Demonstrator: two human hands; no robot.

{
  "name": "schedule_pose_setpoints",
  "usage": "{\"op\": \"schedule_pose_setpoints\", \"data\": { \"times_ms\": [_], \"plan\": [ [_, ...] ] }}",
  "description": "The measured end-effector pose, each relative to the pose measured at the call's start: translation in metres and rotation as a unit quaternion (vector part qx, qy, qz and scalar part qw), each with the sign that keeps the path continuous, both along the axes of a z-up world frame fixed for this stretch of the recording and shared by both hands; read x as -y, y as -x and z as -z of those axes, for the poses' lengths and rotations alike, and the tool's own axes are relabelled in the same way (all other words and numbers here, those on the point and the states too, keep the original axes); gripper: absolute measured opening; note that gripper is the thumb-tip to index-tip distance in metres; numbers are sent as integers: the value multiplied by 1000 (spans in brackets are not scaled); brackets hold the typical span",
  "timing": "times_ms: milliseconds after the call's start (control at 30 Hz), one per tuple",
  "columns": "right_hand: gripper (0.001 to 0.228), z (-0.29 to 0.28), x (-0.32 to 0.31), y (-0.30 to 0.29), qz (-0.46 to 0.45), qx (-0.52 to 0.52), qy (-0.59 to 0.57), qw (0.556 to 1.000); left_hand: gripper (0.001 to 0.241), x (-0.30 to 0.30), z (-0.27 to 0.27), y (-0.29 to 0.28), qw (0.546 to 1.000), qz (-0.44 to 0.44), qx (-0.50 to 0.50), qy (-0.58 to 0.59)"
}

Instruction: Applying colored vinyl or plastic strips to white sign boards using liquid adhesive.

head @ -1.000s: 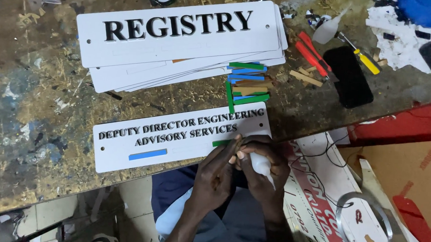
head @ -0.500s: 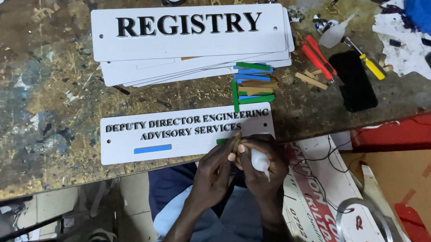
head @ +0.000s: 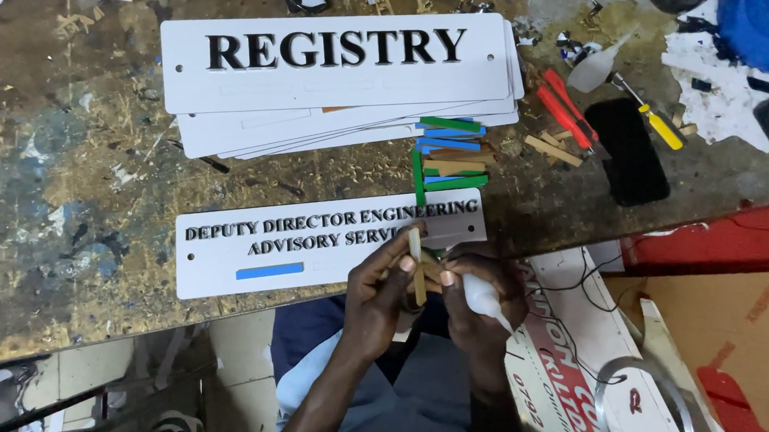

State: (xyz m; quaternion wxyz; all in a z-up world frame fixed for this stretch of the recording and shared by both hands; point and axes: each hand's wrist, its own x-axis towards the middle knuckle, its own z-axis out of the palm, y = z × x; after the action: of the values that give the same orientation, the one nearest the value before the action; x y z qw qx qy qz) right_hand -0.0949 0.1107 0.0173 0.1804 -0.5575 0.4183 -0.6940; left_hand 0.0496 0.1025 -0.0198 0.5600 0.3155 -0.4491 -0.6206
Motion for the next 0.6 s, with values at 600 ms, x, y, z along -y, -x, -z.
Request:
{"op": "schedule_pose_setpoints", "data": {
  "times_ms": [600],
  "plan": [
    [53,68,25,91,372,16,-244,896,45,18,10,-26,983,-164,-39,-79]
  ]
}}
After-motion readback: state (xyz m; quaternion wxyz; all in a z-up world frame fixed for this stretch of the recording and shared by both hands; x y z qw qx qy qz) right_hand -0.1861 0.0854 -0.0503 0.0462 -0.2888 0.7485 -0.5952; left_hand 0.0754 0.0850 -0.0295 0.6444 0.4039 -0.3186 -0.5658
